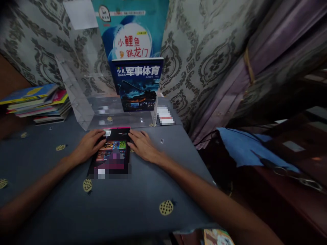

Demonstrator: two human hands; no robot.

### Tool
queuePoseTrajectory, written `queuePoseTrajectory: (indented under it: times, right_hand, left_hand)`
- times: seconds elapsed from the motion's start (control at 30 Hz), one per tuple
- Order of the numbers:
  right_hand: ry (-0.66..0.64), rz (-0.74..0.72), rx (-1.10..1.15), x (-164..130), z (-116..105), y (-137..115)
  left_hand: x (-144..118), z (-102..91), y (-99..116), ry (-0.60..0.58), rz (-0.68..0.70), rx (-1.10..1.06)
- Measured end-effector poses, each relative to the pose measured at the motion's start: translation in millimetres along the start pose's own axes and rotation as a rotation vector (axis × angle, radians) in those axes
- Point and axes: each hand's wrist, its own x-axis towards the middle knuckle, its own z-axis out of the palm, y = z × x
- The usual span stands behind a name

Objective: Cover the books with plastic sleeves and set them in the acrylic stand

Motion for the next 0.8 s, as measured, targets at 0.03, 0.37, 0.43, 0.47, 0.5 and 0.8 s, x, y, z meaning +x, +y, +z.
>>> queuePoseTrajectory:
  times: [0.03,0.37,0.43,0.47,0.5,0.8]
  right_hand:
    - [0.0,0.004,0.005,-1,-1,-1]
    - [0.011,0.02,0.01,0,-5,-6]
    - [0.01,0.014,0.007,-1,-6,-6]
    - [0.013,0.008,0.008,-1,-6,-6]
    - [0.019,0.002,0.009,-1,-6,-6]
    - [0.025,-0.001,0.021,-1,-6,-5]
  left_hand:
    - [7,2.2,1,0.002,0.003,0.02]
    - [50,23.7,35,0.001,0.13,0.041]
    - [57,28.8,41,-0.005,0.169,0.031]
    - [61,31.1,44,-0.01,0.189,0.027]
    - [64,33.2,47,-0.018,0.208,0.025]
    - [71,38.3,54,-0.066,0.271,0.065]
